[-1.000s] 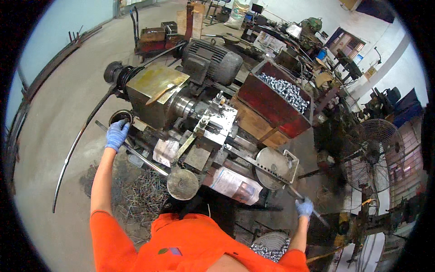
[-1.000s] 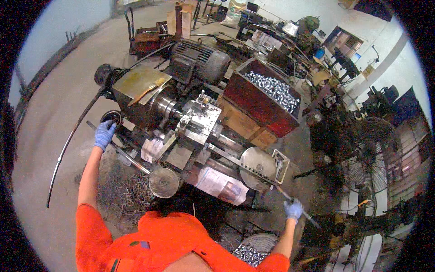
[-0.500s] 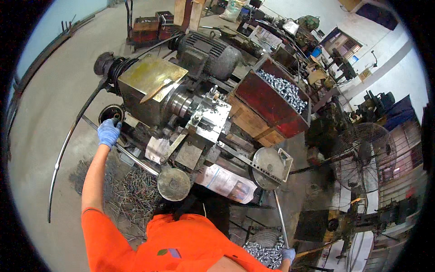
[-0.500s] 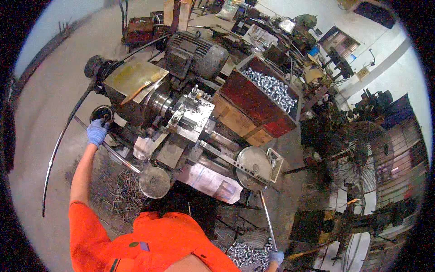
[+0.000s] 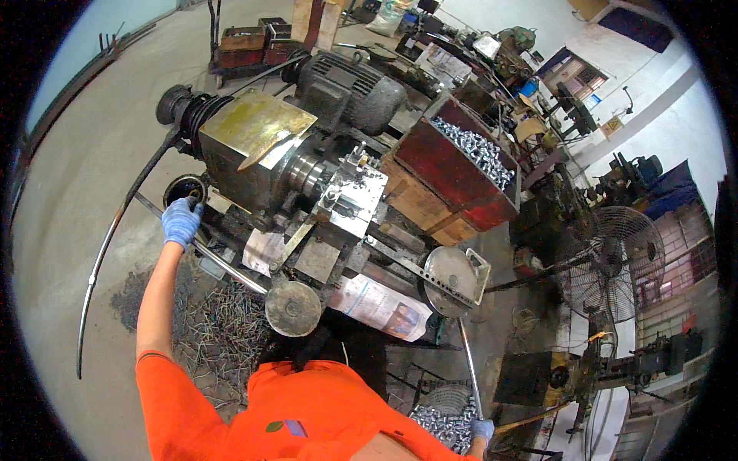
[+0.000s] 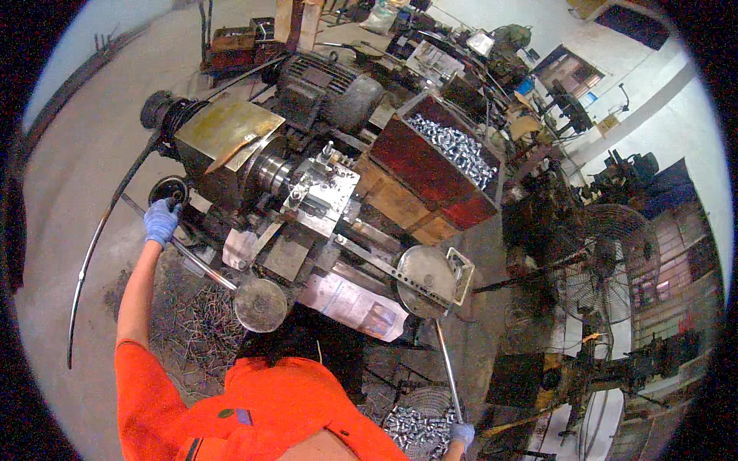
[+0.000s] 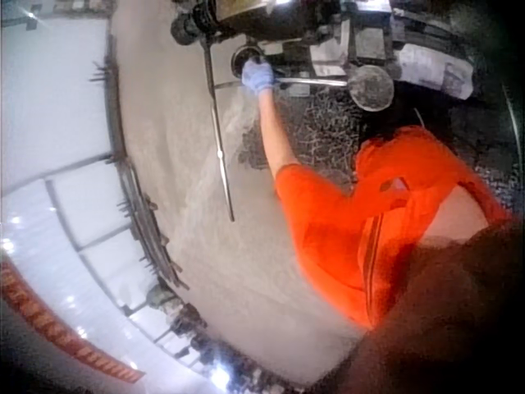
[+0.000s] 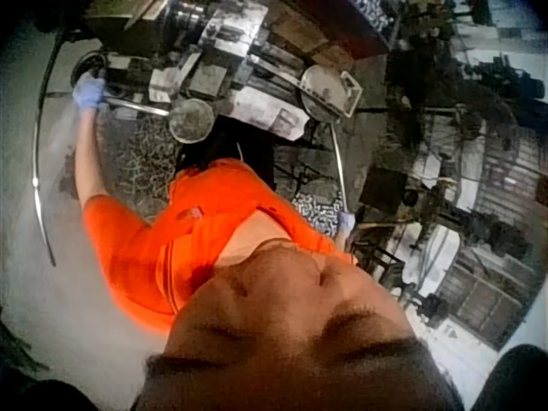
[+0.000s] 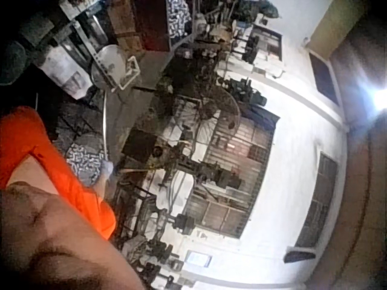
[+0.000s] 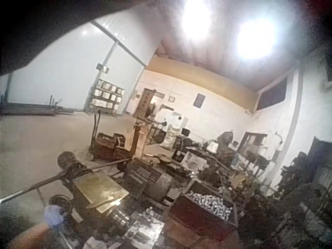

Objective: The person uses a lathe to shape small metal components, pulling a lever to secure them, applying a fluid with a brush, and then placing the finished pieces into a wire basket.

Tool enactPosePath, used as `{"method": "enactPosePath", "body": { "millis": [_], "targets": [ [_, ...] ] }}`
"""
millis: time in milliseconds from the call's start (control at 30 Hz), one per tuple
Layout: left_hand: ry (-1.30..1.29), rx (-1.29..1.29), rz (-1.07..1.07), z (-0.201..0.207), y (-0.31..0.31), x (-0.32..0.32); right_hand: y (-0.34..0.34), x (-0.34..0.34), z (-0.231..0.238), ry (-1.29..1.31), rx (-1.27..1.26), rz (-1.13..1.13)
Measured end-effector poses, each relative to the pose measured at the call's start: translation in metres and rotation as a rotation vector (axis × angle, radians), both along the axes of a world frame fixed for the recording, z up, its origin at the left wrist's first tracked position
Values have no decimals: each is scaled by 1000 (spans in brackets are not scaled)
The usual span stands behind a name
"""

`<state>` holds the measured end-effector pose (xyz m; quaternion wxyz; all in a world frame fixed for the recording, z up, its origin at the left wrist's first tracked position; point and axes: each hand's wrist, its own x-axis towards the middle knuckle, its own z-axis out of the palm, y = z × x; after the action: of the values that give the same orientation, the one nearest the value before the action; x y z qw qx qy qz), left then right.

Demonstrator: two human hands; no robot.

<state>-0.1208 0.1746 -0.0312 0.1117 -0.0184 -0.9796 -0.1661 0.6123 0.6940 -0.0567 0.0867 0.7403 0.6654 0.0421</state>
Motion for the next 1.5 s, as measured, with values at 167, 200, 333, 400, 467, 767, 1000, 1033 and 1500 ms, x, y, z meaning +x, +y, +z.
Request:
{"method": "enactPosePath", "body": {
  "millis": [167,200,333,400,467,767,1000,1033,1500],
  "targets": [
    [4,-18,11,-12,-6,-6,-2,3,-1,22,-20,39],
    [2,-24,12,-13,-6,-7,-2,5,-2,16,-24,47],
    [35,-2,-20,-10,-3,-5,3,21,-12,-9,-50,94],
    [16,22,-17,-4,-2,-2,3,23,-9,-50,-96,173],
    [-1,16,-8,1,-1,0,-2,17,-9,-15,-31,94],
    [12,4,1,1,1,3,-15,-2,5,1,-33,-15],
    [34,28,-17,-3,0,2,-15,5,-6,13,2,-13],
    [31,67,-12,-3,-1,3,-15,3,-4,17,1,-32],
    [95,643,-126,-54,-27,-27,-14,24,-29,220,124,37]
  ]
}}
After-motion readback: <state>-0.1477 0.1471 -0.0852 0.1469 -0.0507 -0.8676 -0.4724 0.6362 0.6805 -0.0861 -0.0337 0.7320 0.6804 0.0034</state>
